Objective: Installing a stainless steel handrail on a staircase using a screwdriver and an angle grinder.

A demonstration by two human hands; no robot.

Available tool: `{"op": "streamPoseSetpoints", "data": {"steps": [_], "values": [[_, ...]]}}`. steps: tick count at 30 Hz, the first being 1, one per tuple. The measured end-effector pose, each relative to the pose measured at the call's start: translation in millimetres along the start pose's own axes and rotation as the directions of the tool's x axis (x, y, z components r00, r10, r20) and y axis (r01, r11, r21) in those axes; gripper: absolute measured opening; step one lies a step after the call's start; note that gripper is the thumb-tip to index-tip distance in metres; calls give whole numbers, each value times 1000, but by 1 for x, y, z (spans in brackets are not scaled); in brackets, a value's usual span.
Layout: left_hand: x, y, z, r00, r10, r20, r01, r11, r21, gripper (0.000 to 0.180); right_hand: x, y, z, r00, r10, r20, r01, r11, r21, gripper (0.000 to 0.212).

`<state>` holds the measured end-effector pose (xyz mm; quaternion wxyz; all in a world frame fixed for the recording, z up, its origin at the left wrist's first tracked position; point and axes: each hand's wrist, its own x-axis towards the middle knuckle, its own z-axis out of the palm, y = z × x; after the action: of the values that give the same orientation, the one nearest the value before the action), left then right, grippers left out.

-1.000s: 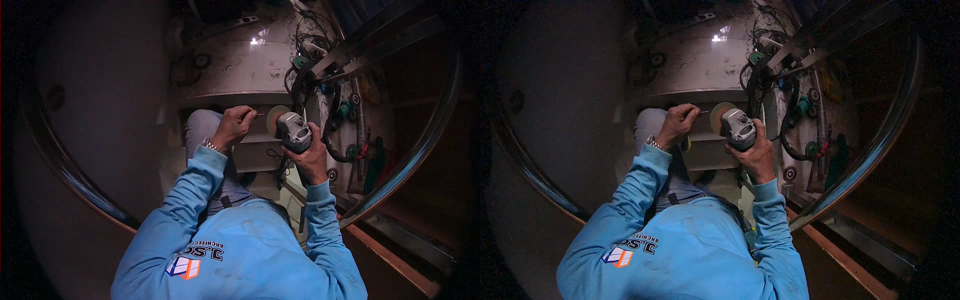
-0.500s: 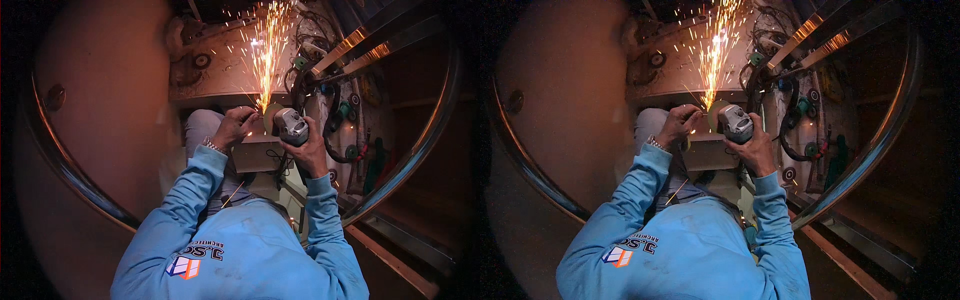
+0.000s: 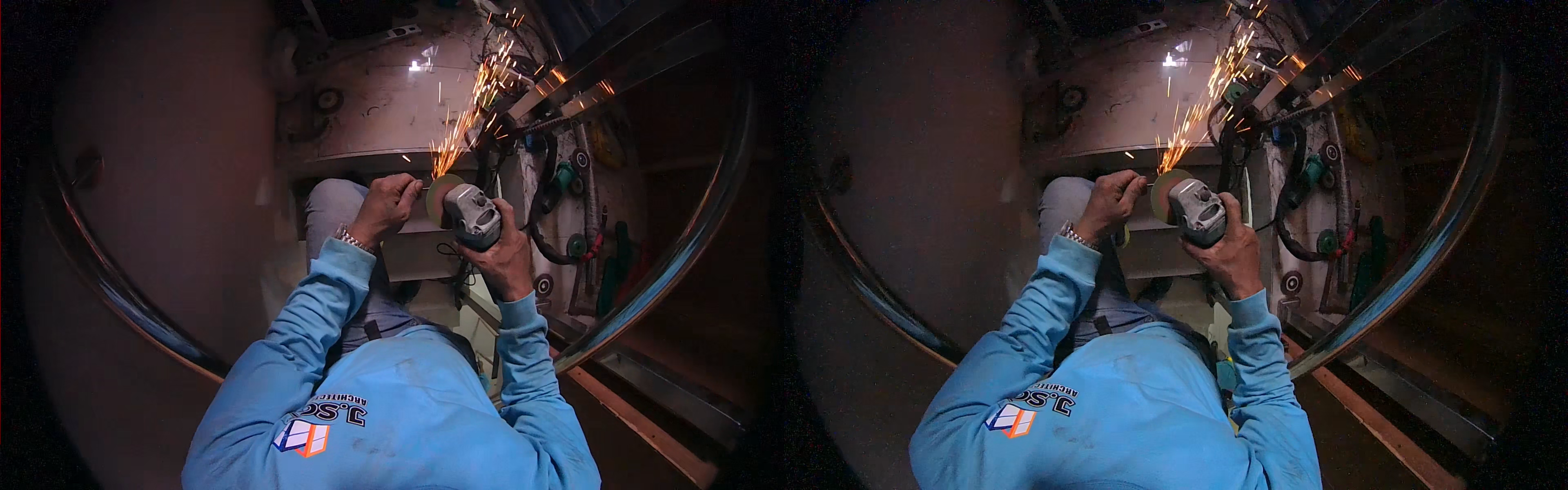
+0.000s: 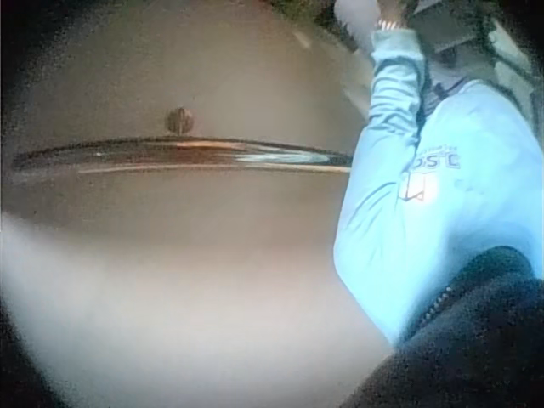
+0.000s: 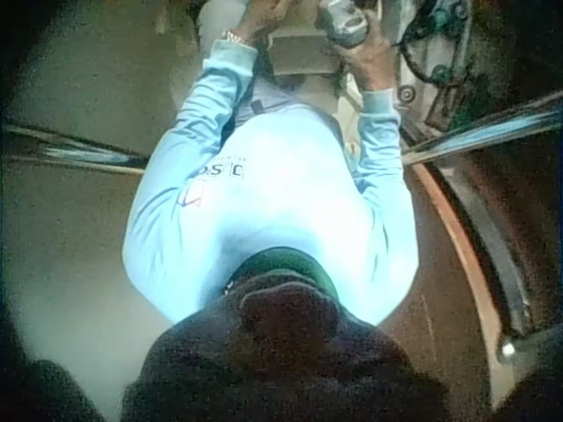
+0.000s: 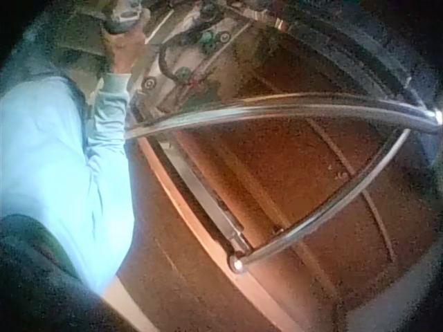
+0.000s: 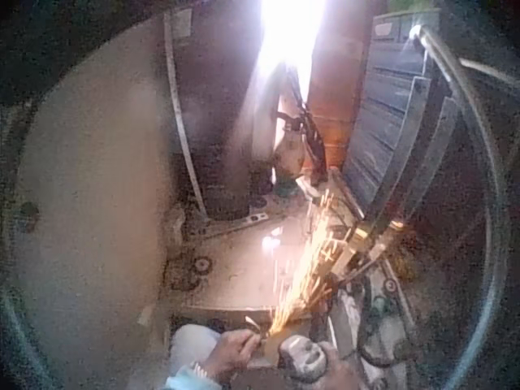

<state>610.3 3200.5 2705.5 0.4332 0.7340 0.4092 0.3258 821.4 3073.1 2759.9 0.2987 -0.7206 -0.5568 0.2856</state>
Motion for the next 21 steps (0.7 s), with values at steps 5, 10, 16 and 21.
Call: {"op": "streamPoseSetpoints", "data": {"steps": [5, 10, 16, 21], "values": [[-1, -7, 4, 995, 91, -36, -90, 995, 38, 17, 4, -1, 0, 1000, 11, -10, -11, 1000, 13, 86], [-3, -7, 3, 997, 82, 13, -81, 996, -42, 19, 9, 1, -2, 1000, 0, -26, -1, 1000, -21, 85], [-2, 1, 1, 999, 36, -20, -35, 998, 51, 24, 3, 13, -6, 987, -40, -156, 46, 998, 35, 86], [0, 5, -1, 1000, -25, -7, 25, 999, 35, 26, -4, 2, -12, 998, -24, -56, 27, 998, 53, 87]]}}
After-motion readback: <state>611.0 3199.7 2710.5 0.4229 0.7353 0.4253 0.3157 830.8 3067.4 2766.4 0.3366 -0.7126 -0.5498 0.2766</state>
